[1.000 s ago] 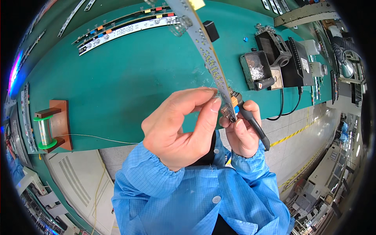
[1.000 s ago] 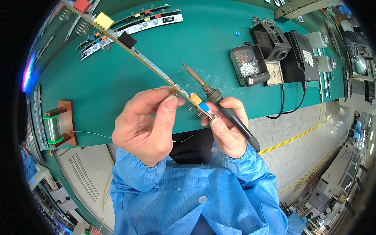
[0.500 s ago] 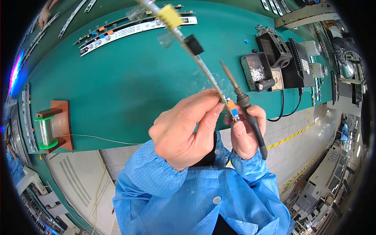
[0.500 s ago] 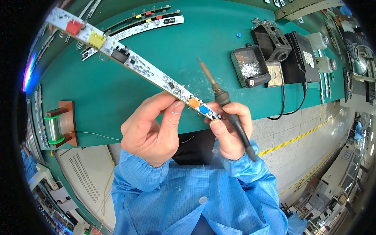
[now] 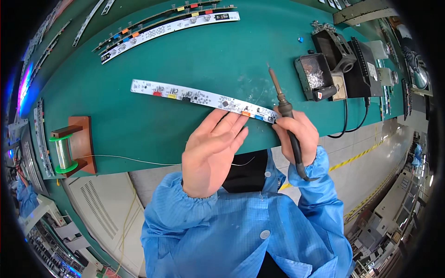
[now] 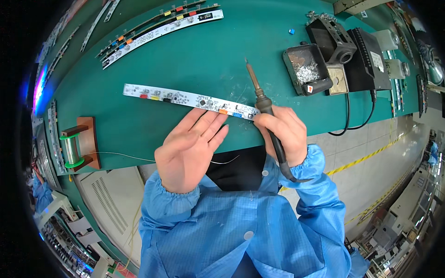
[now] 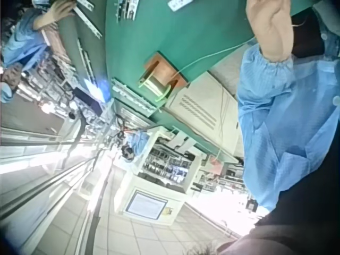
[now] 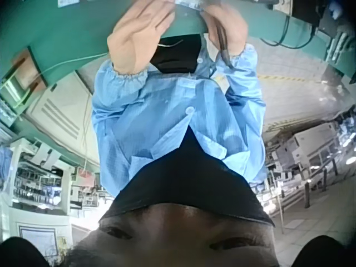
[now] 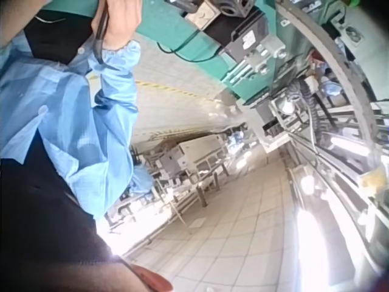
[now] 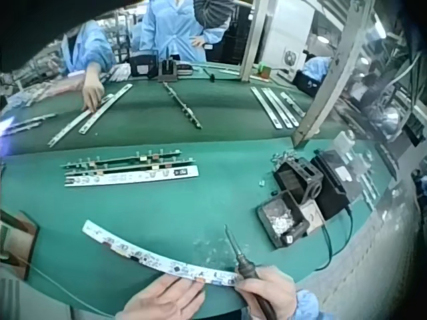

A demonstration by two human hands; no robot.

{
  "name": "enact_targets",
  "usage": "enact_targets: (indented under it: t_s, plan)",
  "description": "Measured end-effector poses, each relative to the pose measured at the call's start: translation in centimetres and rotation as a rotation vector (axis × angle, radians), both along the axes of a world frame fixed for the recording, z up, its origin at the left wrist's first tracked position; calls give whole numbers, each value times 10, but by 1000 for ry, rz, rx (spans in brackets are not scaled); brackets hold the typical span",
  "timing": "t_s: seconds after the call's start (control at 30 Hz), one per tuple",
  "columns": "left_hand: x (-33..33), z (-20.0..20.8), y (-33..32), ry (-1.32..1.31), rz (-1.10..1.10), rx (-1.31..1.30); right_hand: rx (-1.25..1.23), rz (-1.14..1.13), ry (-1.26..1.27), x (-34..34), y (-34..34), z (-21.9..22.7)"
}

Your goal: Soldering electronic components onto long LED light strips at a workbench.

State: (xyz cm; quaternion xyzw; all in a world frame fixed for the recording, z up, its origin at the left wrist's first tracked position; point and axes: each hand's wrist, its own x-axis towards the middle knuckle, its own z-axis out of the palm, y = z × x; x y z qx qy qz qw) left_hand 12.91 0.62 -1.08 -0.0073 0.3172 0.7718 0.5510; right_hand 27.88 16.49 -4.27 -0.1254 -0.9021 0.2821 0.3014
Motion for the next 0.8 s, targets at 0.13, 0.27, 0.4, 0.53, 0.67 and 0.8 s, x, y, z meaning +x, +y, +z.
enact_targets:
  t_s: [0.13,0.27,0.4,0.53,0.67,0.8]
  plan:
    - [0,-4,-8,-149,36,45,91,74,-38,-6,7,3]
    - [-8,-7,-20,-202,-1,70,116,107,-26,-9,7,3]
    - [-15,-8,-31,-238,-63,68,160,85,-43,-10,4,2]
    - [-20,1,-44,-169,-126,-67,174,69,-88,-9,4,2]
    - [-15,5,-59,266,-234,-288,168,57,-77,-8,4,-1]
    - [6,-5,-45,1812,-71,-255,169,58,-75,-9,3,1]
